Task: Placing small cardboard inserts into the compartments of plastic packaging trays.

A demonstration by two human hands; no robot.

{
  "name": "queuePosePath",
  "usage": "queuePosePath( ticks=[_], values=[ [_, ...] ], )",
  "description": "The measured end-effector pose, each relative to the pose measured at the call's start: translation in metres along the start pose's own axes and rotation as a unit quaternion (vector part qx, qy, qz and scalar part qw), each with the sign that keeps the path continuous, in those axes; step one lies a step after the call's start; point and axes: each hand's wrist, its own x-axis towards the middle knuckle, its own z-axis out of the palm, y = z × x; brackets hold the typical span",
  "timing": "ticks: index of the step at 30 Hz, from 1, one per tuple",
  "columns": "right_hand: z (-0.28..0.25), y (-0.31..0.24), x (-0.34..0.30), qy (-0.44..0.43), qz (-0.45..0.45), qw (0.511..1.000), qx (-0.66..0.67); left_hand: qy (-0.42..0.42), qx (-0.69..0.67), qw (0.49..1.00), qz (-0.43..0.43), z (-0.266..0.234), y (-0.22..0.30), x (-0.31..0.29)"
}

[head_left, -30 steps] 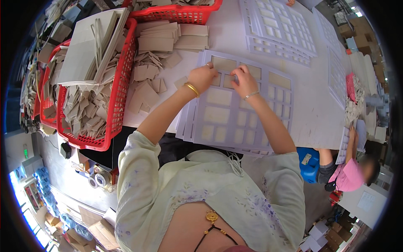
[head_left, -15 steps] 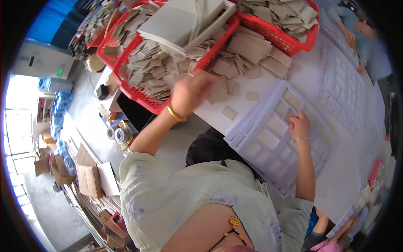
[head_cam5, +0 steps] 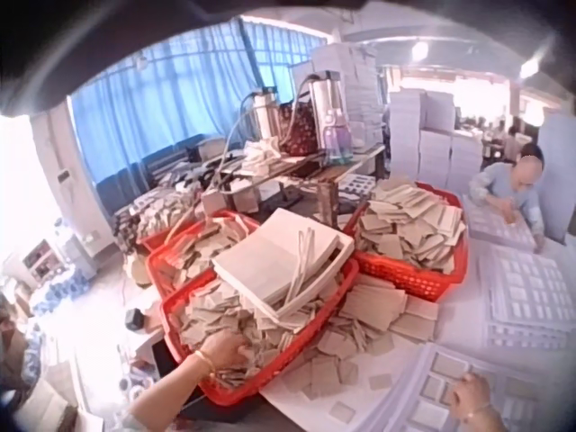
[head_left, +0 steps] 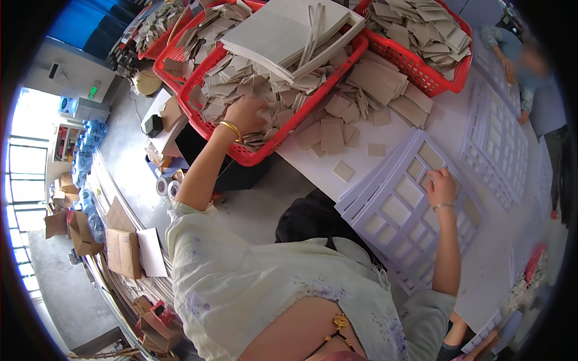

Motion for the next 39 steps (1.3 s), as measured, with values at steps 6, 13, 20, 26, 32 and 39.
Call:
queuePosePath(
  ticks=[6, 13, 20, 26, 32, 39],
  values=[
    [-0.013, -0.022, -0.002, 0.024, 0.001, 0.996, 0.090, 0.006, 0.059, 0.998, -0.026, 0.000, 0.006, -0.010],
    [-0.019, -0.041, -0.005, 0.049, -0.016, 0.987, 0.153, -0.048, -0.022, 0.998, -0.036, -0.014, 0.006, -0.017],
    [-0.029, -0.060, -0.006, 0.082, -0.038, 0.973, 0.211, 0.115, -0.204, 0.969, -0.075, -0.048, 0.034, -0.029],
    [-0.047, -0.109, -0.004, 0.027, -0.011, 0.883, 0.468, 0.071, -0.546, 0.835, 0.025, -0.035, 0.119, -0.021],
    [-0.046, -0.141, -0.006, -0.108, 0.038, 0.674, 0.730, -0.016, -0.484, 0.854, 0.190, -0.002, 0.213, -0.002],
    [-0.030, -0.099, -0.046, 0.051, 0.010, 0.753, 0.656, -0.069, -0.384, 0.856, 0.339, 0.011, 0.280, 0.008]
  ],
)
